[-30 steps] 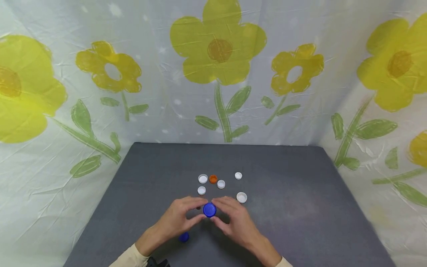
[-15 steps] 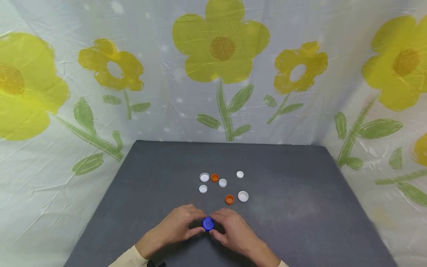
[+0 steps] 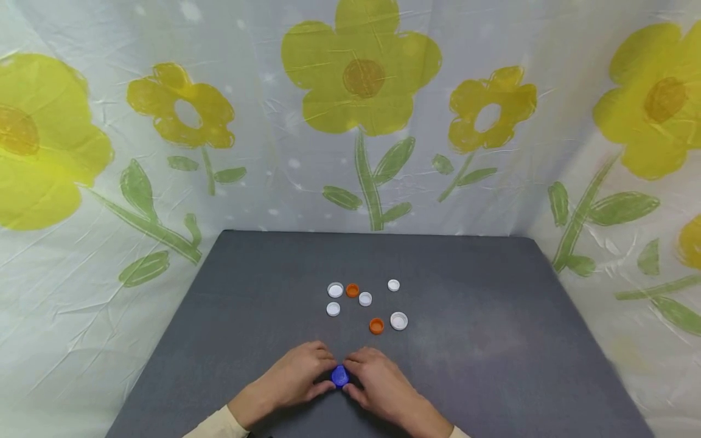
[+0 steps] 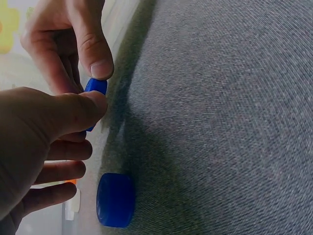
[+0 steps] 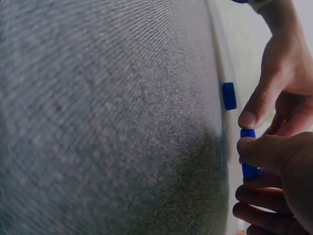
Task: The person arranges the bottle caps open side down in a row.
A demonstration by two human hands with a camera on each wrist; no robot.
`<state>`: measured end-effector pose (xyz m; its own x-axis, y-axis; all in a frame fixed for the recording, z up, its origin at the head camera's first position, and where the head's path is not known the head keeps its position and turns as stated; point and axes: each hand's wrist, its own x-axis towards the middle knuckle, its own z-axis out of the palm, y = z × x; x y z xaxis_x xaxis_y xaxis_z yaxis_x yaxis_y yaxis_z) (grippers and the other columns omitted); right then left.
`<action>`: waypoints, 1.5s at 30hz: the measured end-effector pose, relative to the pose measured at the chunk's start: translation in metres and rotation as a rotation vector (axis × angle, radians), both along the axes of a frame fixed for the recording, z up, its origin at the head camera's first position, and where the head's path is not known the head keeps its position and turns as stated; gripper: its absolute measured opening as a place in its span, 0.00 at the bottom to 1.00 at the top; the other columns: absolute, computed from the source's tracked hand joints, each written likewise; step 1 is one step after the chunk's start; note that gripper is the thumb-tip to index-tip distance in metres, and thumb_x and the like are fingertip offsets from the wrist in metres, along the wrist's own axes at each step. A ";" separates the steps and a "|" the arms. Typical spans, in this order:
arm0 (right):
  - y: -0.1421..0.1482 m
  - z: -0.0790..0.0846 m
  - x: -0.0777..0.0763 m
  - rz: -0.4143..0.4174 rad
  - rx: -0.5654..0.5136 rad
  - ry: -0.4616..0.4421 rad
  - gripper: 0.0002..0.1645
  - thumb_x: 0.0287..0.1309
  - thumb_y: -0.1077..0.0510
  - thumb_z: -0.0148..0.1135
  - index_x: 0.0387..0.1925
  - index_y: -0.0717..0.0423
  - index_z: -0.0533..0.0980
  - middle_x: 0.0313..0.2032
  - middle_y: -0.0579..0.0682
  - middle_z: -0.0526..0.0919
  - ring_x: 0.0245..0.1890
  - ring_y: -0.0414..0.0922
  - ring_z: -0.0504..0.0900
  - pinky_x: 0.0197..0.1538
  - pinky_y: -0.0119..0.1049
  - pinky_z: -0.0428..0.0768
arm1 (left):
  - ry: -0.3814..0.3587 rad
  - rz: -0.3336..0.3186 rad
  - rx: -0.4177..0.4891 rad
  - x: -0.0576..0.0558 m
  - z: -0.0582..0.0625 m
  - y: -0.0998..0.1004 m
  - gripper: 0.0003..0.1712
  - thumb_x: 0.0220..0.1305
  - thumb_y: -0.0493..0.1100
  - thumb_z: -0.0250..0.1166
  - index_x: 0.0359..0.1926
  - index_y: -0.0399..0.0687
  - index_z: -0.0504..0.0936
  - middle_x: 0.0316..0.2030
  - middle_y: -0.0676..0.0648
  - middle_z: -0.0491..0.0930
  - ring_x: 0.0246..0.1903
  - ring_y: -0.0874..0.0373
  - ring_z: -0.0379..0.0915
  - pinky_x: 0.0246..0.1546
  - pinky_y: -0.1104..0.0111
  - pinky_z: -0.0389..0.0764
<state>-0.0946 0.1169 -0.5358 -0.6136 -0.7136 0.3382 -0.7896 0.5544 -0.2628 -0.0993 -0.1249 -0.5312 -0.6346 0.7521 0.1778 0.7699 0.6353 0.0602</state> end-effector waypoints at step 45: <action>0.010 0.008 -0.009 -0.073 -0.004 0.004 0.23 0.64 0.52 0.78 0.56 0.60 0.88 0.59 0.53 0.89 0.61 0.50 0.87 0.64 0.50 0.84 | -0.026 0.093 0.080 -0.013 0.011 -0.005 0.24 0.68 0.54 0.77 0.57 0.45 0.90 0.52 0.50 0.90 0.53 0.55 0.86 0.59 0.58 0.86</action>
